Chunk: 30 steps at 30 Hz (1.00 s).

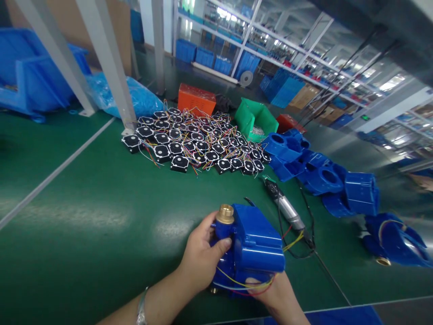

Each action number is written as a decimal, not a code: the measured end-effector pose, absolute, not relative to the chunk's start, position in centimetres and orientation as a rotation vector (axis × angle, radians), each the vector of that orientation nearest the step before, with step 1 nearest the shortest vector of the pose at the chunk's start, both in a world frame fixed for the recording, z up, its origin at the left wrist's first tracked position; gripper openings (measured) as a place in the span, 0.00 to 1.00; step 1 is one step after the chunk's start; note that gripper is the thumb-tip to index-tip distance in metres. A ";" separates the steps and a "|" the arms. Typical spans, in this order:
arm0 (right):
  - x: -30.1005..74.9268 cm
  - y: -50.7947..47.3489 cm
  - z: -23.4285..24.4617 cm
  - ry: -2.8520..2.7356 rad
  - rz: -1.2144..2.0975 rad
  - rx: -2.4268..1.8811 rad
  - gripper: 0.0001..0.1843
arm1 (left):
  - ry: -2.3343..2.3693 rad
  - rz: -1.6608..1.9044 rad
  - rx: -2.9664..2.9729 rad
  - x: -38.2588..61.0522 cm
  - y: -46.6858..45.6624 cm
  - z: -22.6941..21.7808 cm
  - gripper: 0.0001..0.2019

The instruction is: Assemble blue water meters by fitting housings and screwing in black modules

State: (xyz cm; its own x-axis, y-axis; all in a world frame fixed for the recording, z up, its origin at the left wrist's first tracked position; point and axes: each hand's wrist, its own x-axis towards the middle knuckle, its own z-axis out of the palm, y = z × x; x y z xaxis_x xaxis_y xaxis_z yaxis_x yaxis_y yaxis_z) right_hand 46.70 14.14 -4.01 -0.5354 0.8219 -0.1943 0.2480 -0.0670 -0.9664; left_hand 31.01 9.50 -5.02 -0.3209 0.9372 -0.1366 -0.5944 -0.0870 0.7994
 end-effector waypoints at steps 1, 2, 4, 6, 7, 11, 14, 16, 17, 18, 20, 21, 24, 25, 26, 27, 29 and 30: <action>46.4 14.0 -3.9 -1.725 1.682 -1.115 0.33 | 0.950 1.684 0.498 31.0 9.5 -5.0 0.22; 46.1 13.8 -3.7 -1.700 1.710 -1.093 0.36 | 0.934 1.692 0.485 30.9 9.5 -5.0 0.22; 45.7 13.4 -3.0 -1.645 1.749 -1.074 0.44 | 0.880 1.697 0.427 30.7 9.6 -5.0 0.22; 45.6 13.2 -2.0 -1.587 1.776 -1.051 0.52 | 0.810 1.685 0.309 30.3 9.8 -4.9 0.22; 45.5 13.2 -1.6 -1.569 1.789 -1.026 0.53 | 0.777 1.672 0.232 30.1 9.9 -4.8 0.20; 45.0 13.5 -0.8 -1.392 1.925 -1.029 0.42 | 0.628 1.559 -0.011 29.5 10.3 -4.1 0.10; 44.1 13.5 -1.1 -1.045 2.159 -1.083 0.38 | 0.549 1.469 0.000 29.5 10.6 -3.8 0.11; 43.5 13.3 -1.2 -0.883 2.200 -1.066 0.39 | 0.591 1.487 0.030 29.5 10.7 -3.9 0.11; 43.2 13.1 -1.1 -0.838 2.176 -1.055 0.39 | 0.626 1.504 0.040 29.6 10.7 -4.0 0.11; 43.0 13.0 -1.0 -0.808 2.144 -1.049 0.39 | 0.661 1.518 0.049 29.6 10.8 -4.1 0.11; 42.8 12.7 -0.7 -0.794 2.094 -1.053 0.38 | 0.715 1.518 0.061 29.8 10.8 -4.3 0.10; 42.7 12.6 -0.6 -0.802 2.076 -1.061 0.38 | 0.734 1.504 0.064 29.9 10.8 -4.3 0.10; 42.7 12.3 -0.6 -0.824 2.038 -1.076 0.39 | 0.755 1.452 0.048 30.2 10.9 -4.5 0.11; 42.7 12.2 -0.7 -0.833 2.027 -1.069 0.39 | 0.761 1.436 0.020 30.3 10.9 -4.5 0.11; 42.6 12.2 -0.9 -0.844 2.019 -1.061 0.41 | 0.782 1.429 -0.020 30.2 10.8 -4.5 0.10; 42.6 12.2 -1.1 -0.860 2.012 -1.055 0.42 | 0.820 1.434 -0.069 30.1 10.8 -4.6 0.09; 42.5 12.2 -1.4 -0.896 2.010 -1.062 0.44 | 0.927 1.495 -0.163 29.7 10.4 -4.7 0.07; 42.5 12.3 -1.5 -0.912 2.012 -1.073 0.45 | 0.977 1.548 -0.199 29.4 10.1 -4.7 0.07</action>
